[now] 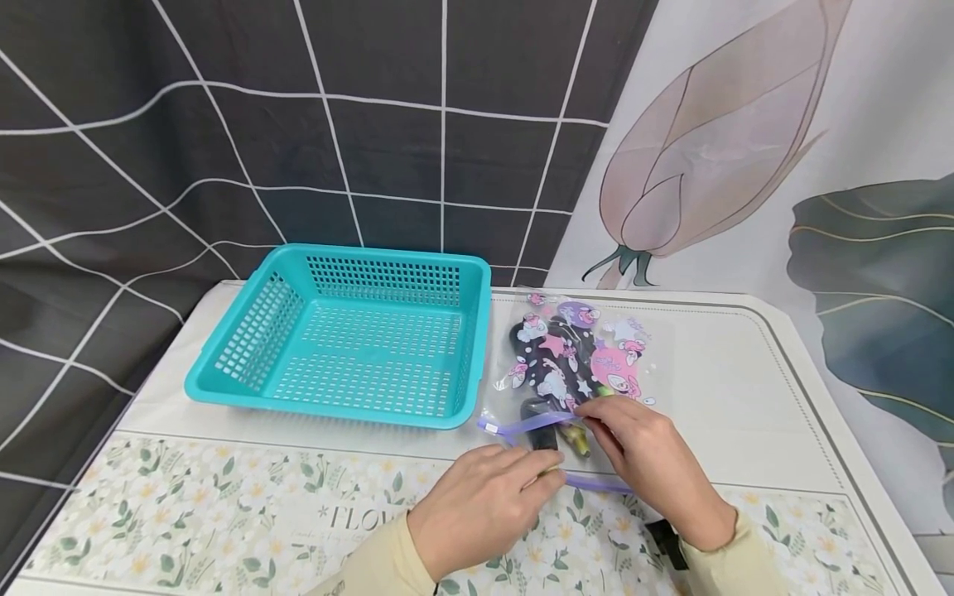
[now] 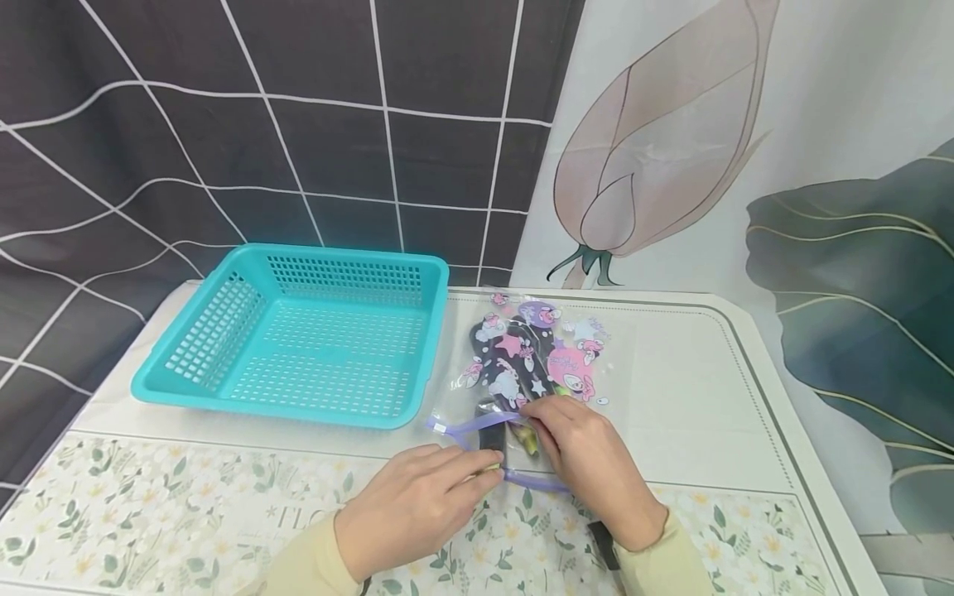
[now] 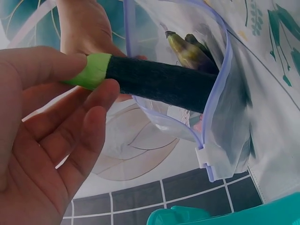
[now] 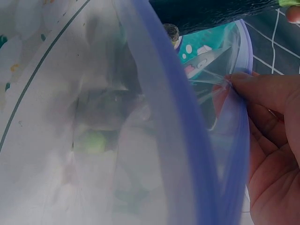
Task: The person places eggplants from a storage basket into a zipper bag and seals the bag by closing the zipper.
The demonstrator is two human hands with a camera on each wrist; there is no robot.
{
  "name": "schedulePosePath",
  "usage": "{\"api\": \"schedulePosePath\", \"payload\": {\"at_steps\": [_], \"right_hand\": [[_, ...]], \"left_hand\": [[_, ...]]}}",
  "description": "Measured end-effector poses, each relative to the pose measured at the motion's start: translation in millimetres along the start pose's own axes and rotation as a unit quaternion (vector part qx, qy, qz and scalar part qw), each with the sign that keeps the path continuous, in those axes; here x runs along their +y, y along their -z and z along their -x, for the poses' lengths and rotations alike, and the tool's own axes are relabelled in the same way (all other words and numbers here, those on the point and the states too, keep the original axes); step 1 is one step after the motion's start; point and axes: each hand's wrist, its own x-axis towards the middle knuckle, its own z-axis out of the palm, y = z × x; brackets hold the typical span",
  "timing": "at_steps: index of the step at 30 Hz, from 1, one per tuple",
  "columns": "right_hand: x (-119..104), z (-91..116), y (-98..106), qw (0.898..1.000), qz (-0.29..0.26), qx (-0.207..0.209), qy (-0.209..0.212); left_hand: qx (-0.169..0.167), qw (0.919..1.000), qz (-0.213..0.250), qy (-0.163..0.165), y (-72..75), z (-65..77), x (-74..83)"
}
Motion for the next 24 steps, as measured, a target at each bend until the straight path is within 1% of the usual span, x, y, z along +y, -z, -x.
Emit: {"api": "schedulePosePath", "payload": {"at_steps": [4,10,17,24], "right_hand": [[0,0,0,1.0,0.002,-0.002,-0.003],[1,1,0,1.0,-0.001,-0.006,-0.005],[0,0,0,1.0,0.002,-0.003,-0.002],[0,0,0,1.0,0.003,-0.004,-0.003]], "left_hand": [[-0.011,0.9999,-0.002,0.007,-2.1,0.2,0.4],[-0.008,0.9999,0.0,0.01,-6.8,0.9,0.6],[-0.007,0.9997,0.013,0.021,-9.0,0.8,0.8],[-0.013,0.9991,0.035,0.017,-11.1,0.6,0.5]]}}
